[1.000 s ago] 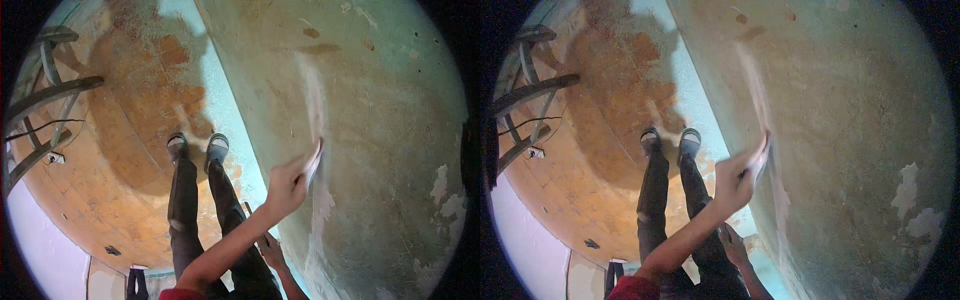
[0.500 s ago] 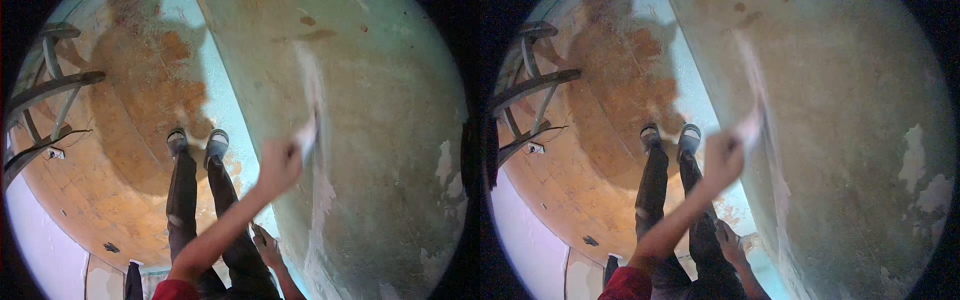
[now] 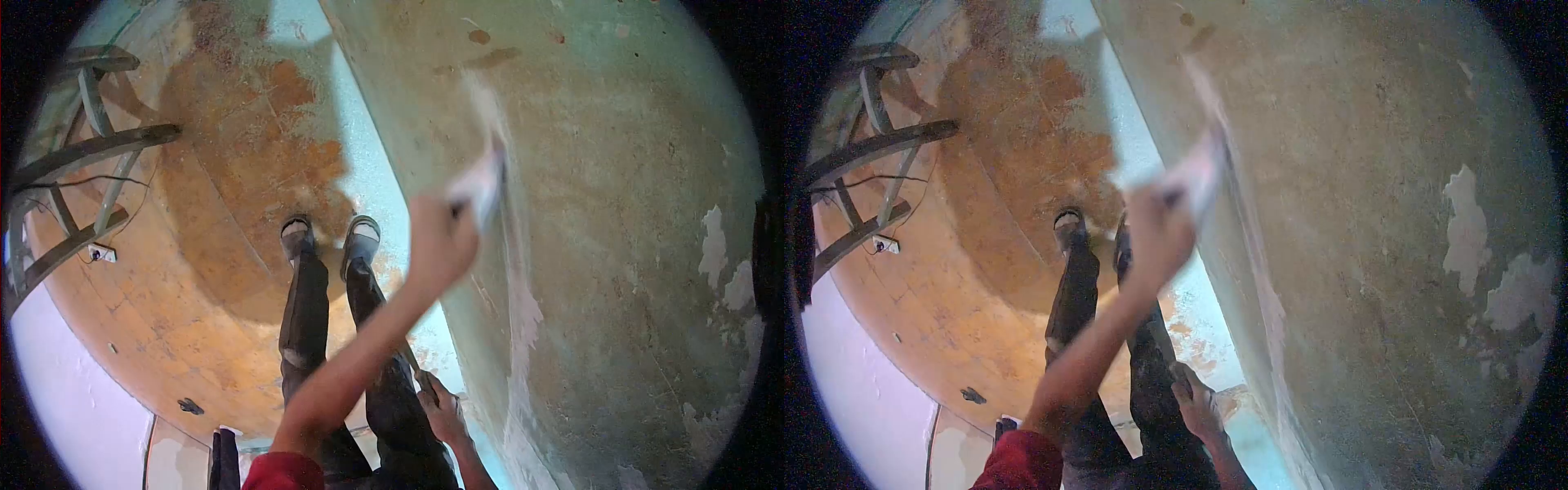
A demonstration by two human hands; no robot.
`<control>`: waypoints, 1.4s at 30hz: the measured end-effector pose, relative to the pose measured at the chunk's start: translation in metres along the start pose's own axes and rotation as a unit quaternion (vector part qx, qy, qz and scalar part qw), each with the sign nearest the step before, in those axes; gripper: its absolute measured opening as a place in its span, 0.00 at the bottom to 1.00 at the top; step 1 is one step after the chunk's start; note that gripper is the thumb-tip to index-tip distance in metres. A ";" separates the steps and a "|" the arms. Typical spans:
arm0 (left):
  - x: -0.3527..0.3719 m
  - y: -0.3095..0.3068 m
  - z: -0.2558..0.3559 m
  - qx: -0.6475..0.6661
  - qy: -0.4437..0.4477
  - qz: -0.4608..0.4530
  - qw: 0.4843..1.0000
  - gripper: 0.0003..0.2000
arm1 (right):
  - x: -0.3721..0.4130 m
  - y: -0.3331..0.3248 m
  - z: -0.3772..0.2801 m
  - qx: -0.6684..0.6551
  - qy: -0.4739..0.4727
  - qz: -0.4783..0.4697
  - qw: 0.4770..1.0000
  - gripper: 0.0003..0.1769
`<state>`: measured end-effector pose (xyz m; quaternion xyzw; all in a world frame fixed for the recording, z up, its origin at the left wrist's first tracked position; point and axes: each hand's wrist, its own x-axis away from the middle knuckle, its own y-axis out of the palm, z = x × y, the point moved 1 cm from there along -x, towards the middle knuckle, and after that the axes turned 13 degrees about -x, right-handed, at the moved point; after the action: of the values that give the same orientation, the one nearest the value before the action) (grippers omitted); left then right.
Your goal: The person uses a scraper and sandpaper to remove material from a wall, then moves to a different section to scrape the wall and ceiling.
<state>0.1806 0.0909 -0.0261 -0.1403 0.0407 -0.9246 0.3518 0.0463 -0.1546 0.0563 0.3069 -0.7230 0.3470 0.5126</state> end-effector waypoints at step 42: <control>-0.024 -0.017 0.031 0.079 -0.062 -0.011 0.995 0.15 | -0.006 0.009 0.014 -0.005 -0.052 0.014 0.999 0.23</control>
<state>0.1957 0.1197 0.0009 -0.1693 -0.0553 -0.9184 0.3533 0.0337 -0.1601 0.0456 0.3117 -0.7546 0.3337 0.4712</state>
